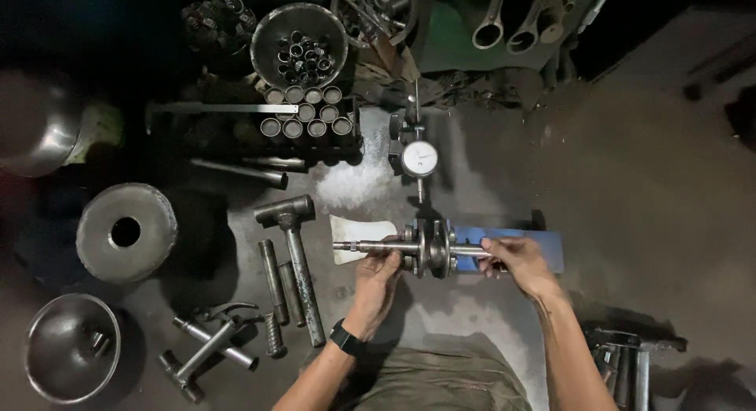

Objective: The person uses a dial indicator to measure a cylindrical metal part on a workbench. They repeatedly rotate the part and adjust the indicator's position. The person also uses a micrometer to measure the part's diameter.

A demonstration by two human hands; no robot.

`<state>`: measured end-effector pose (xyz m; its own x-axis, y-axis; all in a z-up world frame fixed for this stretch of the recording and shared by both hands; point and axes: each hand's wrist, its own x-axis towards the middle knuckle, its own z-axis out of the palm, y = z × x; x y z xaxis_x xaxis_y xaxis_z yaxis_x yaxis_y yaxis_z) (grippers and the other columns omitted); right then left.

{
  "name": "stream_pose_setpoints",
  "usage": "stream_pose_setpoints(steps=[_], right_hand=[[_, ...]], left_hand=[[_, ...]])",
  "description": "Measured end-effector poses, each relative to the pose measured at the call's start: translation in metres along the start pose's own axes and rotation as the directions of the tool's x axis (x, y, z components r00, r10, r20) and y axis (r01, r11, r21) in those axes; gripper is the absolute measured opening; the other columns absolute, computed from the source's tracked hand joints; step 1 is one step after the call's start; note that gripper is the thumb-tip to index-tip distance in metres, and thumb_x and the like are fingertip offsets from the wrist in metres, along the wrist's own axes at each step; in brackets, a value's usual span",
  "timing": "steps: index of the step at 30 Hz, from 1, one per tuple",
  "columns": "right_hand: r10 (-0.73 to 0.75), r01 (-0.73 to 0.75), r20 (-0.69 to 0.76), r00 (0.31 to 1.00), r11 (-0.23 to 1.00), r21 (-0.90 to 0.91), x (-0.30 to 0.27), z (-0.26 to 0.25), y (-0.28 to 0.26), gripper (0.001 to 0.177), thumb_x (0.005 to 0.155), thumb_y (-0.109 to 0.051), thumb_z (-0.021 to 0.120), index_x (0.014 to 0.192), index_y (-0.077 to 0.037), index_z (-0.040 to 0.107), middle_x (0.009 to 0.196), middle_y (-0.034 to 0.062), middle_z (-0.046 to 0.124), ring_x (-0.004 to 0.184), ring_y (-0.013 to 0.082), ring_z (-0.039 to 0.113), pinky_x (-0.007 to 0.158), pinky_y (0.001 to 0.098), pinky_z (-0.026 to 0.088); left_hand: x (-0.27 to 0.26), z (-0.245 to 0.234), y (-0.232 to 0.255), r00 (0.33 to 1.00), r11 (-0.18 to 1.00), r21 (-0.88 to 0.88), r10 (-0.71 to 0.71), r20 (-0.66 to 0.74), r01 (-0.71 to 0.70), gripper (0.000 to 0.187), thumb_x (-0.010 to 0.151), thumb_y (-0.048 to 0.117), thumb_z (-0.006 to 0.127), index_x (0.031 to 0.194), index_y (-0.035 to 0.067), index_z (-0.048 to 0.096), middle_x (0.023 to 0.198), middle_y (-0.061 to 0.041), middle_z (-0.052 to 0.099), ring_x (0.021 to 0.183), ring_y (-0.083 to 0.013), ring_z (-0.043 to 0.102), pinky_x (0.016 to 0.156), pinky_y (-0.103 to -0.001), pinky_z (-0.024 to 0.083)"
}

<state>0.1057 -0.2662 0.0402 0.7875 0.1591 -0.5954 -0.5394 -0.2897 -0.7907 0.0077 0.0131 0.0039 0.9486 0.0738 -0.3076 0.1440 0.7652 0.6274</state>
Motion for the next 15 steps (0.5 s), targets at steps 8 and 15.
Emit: stream_pose_setpoints(steps=[8, 15], right_hand=[[-0.087, 0.087, -0.014, 0.996, 0.996, -0.008, -0.015, 0.004, -0.016, 0.027, 0.084, -0.021, 0.080, 0.098, 0.002, 0.078, 0.082, 0.0125, 0.075, 0.072, 0.0191, 0.066, 0.067, 0.0365, 0.054], [-0.122, 0.121, -0.017, 0.992, 0.992, -0.032, -0.031, 0.016, -0.043, 0.038, 0.074, -0.025, 0.081, 0.109, -0.010, 0.075, 0.101, 0.0060, 0.077, 0.091, 0.0170, 0.071, 0.081, 0.0341, 0.058]], left_hand=[[0.001, -0.002, -0.008, 1.000, 0.973, 0.231, -0.003, 0.023, -0.002, 0.063, 0.096, 0.009, 0.068, 0.153, 0.000, 0.043, 0.146, -0.007, 0.055, 0.135, -0.0180, 0.051, 0.117, -0.034, 0.037], [-0.006, 0.016, 0.012, 0.996, 0.931, 0.357, -0.091, 0.018, 0.078, 0.054, 0.095, 0.015, 0.070, 0.143, -0.003, 0.052, 0.144, -0.009, 0.058, 0.135, -0.0188, 0.052, 0.117, -0.033, 0.036]])
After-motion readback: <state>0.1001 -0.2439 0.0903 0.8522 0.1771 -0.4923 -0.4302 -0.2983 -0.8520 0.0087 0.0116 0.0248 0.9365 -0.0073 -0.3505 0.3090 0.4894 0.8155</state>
